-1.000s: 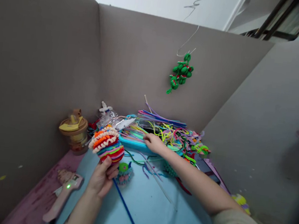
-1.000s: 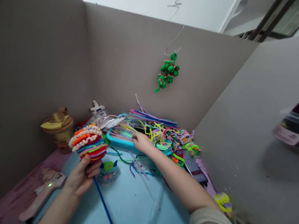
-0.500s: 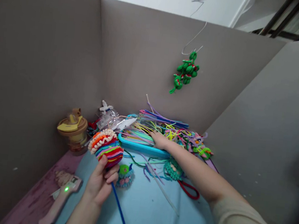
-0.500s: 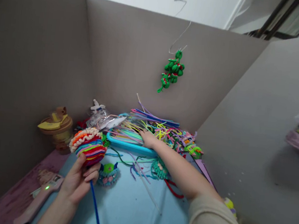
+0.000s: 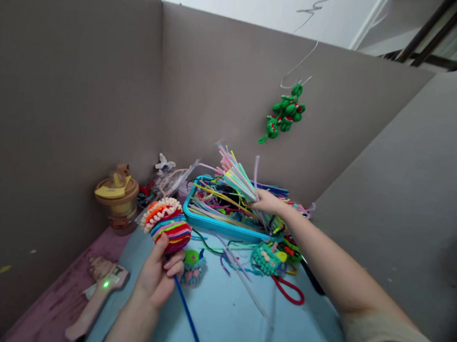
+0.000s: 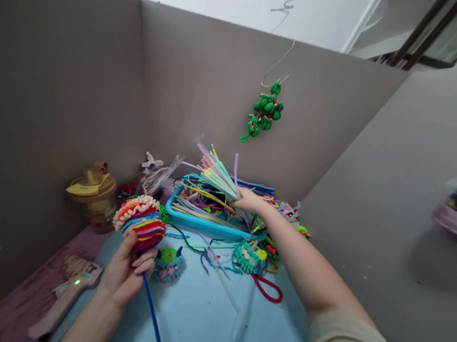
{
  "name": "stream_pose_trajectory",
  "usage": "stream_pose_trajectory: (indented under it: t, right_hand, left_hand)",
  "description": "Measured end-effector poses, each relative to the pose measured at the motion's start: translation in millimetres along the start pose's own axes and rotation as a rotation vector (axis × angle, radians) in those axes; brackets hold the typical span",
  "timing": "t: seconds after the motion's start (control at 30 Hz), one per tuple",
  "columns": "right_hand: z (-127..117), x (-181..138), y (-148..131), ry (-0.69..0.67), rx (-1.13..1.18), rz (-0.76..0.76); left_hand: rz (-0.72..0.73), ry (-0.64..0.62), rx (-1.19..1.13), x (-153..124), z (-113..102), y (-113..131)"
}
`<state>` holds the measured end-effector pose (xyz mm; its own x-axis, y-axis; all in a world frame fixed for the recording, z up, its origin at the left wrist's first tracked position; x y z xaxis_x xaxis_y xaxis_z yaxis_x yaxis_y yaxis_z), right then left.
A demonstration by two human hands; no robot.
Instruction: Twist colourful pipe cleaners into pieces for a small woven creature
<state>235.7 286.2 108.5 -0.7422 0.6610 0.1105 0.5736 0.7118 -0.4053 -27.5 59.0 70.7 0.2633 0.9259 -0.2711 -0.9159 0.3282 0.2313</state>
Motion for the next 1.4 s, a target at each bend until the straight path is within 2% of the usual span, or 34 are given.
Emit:
stream_pose_trajectory:
  t: [0.07,0.23,0.3,0.43,0.53,0.67,0.8,0.87,0.93,1.0,1.07,1.13,1.17,1.27,1.33,1.4]
  right_hand:
    - [11.7,4.0,-4.6,-0.091,0.001,-0.022]
    - [49.3,23.0,-6.2,-0.49,0.051,0.106]
    - [51.2,28.3,-2.6,-0.546,0.115,0.169]
    - [40.2,28.3,3.6,-0.622,0.332,0.29]
    - [29.8,24.4,5.0,-0.545,0.392,0.293]
    - [9.8,17.6,8.3,-0.293,0.235,0.166]
    - [-19.8,6.8,13.4,-0.044,0.201,0.016]
    - [-31.7,3.5,11.5,0.011,0.177,-0.02]
    - [-34.9,5.3,4.4,-0.079,0.109,-0.026]
    - [-26.3,13.2,-6.0,-0.298,0.009,-0.006]
    - [-8.2,24.8,-15.9,-0.492,-0.053,0.038]
    - [14.7,36.1,-24.0,-0.596,-0.003,-0.009]
    - [26.0,40.3,-26.7,-0.614,0.035,-0.02]
    - [50.7,45.2,-31.3,-0.473,0.14,-0.077]
    - [58.2,42.7,-32.4,-0.389,0.206,-0.111]
    - [59.5,39.1,-31.8,-0.34,0.233,-0.074]
  left_hand:
    - [-0.009,0.008,0.002,0.0,0.4,-0.7]
    - [-0.001,0.02,0.006,-0.3,0.5,0.8]
    - [0.001,0.023,0.0,-0.8,0.7,1.8]
    - [-0.007,0.03,-0.019,-2.0,1.1,2.0]
    - [-0.034,0.038,-0.028,-2.2,0.8,1.1]
    - [-0.026,0.028,-0.024,-1.7,-0.2,1.8]
    - [-0.024,0.028,-0.027,-1.0,-0.6,2.9]
    - [-0.028,0.025,-0.025,-0.6,-0.4,3.1]
    - [-0.037,0.024,-0.024,-0.3,-0.1,3.3]
    - [-0.056,0.03,-0.031,-0.3,0.1,3.3]
    - [-0.077,0.041,-0.045,-0.7,0.2,3.7]
    - [-0.085,0.045,-0.053,-1.5,0.4,4.7]
    - [-0.081,0.045,-0.053,-1.9,0.5,5.4]
    - [-0.066,0.044,-0.055,-2.6,0.4,7.6]
    - [-0.067,0.05,-0.066,-2.5,0.2,7.9]
    - [-0.067,0.05,-0.071,-2.3,0.2,6.9]
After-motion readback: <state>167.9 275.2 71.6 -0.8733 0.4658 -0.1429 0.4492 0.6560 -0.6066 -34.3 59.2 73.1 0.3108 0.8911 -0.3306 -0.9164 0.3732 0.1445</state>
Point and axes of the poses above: each hand's wrist, its own x-axis towards the middle knuckle, its own z-axis out of the palm, y = z × x, the point moved 1 cm from there along x, towards the middle knuckle, and after that the axes turned 14 degrees about -z, right-handed, at the moved point
